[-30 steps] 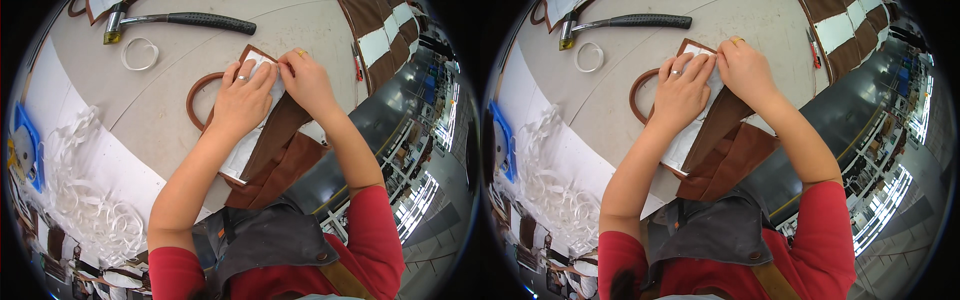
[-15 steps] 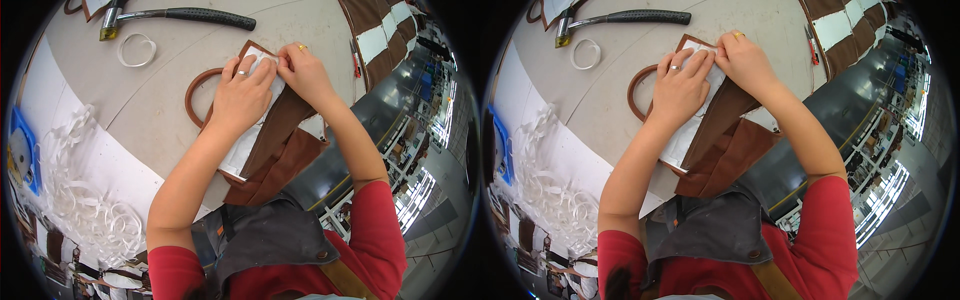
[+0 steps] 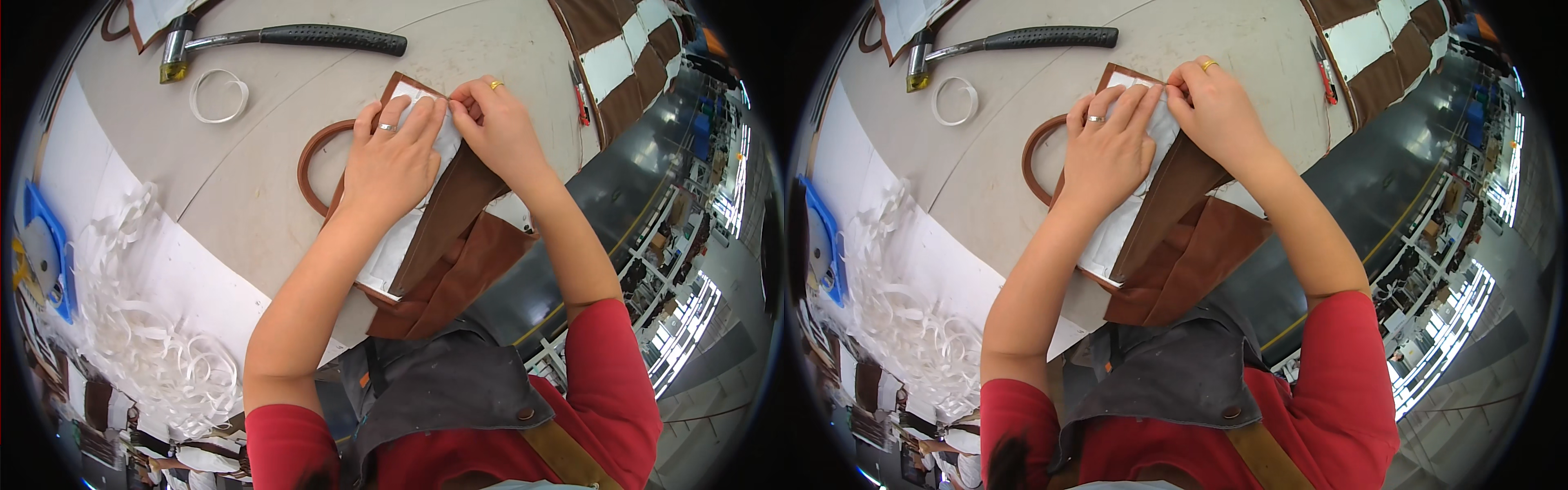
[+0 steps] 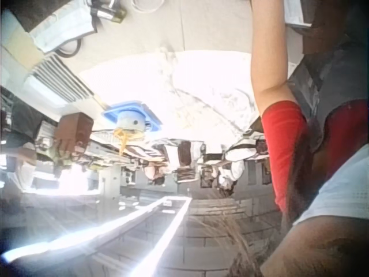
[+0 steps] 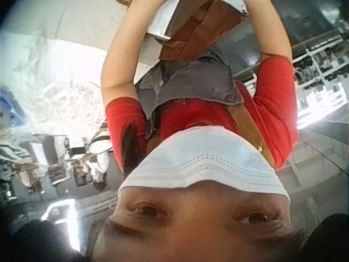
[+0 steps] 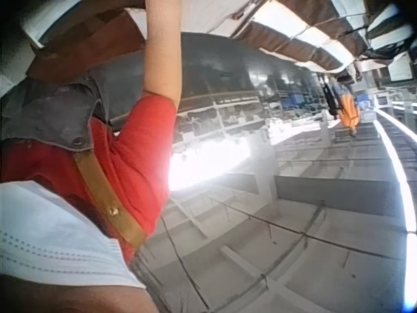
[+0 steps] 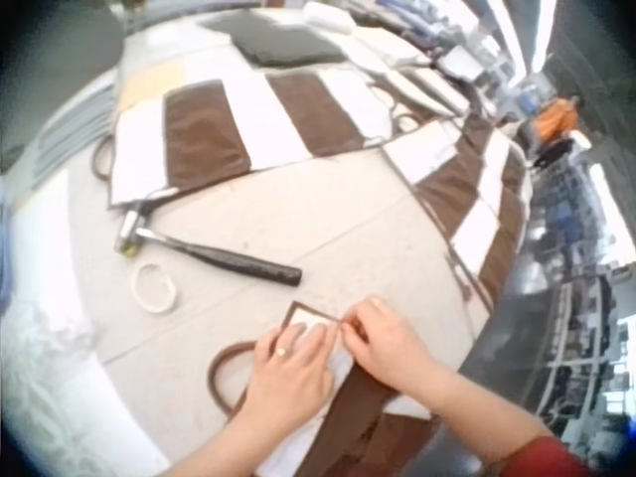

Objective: The person assembles brown and white striped tote bags at a factory workstation. They use a hammer to secure metal fasteners, fold and align fabric panels, and attach white straps to the bag handles. The person repeatedly flips and adjusts the bags while working on multiple units.

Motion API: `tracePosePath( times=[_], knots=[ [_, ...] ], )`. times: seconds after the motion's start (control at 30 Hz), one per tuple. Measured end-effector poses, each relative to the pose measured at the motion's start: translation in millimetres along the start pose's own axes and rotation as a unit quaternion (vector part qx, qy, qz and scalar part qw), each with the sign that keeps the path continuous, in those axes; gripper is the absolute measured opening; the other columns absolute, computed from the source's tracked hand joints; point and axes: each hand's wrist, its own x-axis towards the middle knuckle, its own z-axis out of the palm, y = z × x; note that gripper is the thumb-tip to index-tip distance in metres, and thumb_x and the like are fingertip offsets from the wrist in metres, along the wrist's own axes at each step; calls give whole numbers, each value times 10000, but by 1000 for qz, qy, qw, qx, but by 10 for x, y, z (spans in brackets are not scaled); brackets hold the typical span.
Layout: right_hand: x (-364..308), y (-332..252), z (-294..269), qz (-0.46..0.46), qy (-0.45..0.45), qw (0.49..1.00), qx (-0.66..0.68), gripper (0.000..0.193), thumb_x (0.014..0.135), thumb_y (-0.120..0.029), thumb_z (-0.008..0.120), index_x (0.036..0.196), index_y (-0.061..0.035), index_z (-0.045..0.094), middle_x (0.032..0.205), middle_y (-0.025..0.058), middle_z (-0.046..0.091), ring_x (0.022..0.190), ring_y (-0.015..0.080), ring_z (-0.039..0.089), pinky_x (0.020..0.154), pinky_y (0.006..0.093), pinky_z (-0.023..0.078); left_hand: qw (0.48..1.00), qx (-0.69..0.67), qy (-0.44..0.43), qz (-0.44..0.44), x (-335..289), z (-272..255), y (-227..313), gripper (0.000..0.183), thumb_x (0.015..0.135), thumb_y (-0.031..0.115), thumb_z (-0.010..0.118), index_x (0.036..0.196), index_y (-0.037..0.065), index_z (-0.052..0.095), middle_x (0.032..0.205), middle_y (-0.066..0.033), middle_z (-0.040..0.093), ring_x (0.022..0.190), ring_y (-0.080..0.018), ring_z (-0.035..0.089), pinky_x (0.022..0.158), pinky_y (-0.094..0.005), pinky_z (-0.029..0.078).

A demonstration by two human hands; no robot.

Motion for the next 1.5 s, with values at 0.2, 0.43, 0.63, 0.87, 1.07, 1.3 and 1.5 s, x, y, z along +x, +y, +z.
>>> tracePosePath(
  times=[0.2, 0.43, 0.63, 0.87, 1.07, 1.3, 1.5],
  knots=[
    [22, 29, 49, -60, 19, 991, -118, 75, 785, -49, 626, 829, -22, 571, 748, 66, 562, 655, 170, 594, 580, 293, 491, 1000, 5, 8, 11, -2, 5, -5, 453, 730, 118, 548, 1181, 150, 571, 1122, 36, 543, 1078, -173, 470, 956, -378, 292],
    [80, 178, -85, 2, -4, 999, 31, 58, 793, -53, 614, 840, -28, 591, 736, 49, 546, 619, 150, 545, 575, 259, 452, 999, 28, -13, 10, -4, -16, 8, 444, 739, 129, 554, 1182, 153, 571, 1140, 36, 542, 1088, -165, 470, 972, -393, 278],
    [-21, 61, -26, -7, 13, 999, 40, 62, 794, -80, 608, 810, -28, 578, 750, 64, 564, 666, 189, 565, 598, 300, 468, 999, 28, -28, 5, 9, -30, 23, 444, 749, 132, 553, 1192, 151, 567, 1163, 37, 538, 1100, -162, 462, 987, -392, 266],
    [6, 65, 50, 15, 38, 999, 28, 78, 744, -56, 621, 756, -39, 546, 730, 64, 553, 654, 205, 556, 564, 310, 459, 998, 42, -41, 12, 16, -56, 25, 463, 744, 128, 555, 1206, 159, 559, 1173, 40, 531, 1102, -169, 450, 973, -384, 271],
    [-9, 242, 190, -125, 127, 984, -18, 132, 699, -10, 637, 734, -65, 522, 700, 37, 519, 628, 183, 528, 517, 286, 450, 997, 64, -35, 4, 14, -5, 36, 500, 714, 122, 570, 1211, 170, 556, 1195, 46, 514, 1100, -158, 442, 957, -379, 275],
    [6, 272, 147, -203, 122, 969, -62, 137, 691, 0, 643, 748, -50, 529, 727, 43, 526, 677, 191, 546, 571, 294, 479, 996, 84, -35, -8, 25, -14, 59, 503, 705, 131, 566, 1206, 168, 561, 1252, 30, 483, 1100, -155, 431, 958, -382, 270],
    [15, 258, 73, -245, 92, 962, -71, 138, 694, -3, 644, 794, -25, 551, 751, 63, 532, 719, 213, 555, 601, 295, 485, 994, 100, -45, -5, 37, -20, 60, 520, 699, 135, 564, 1218, 171, 560, 1274, 40, 476, 1093, -155, 438, 969, -385, 268]
  ],
)
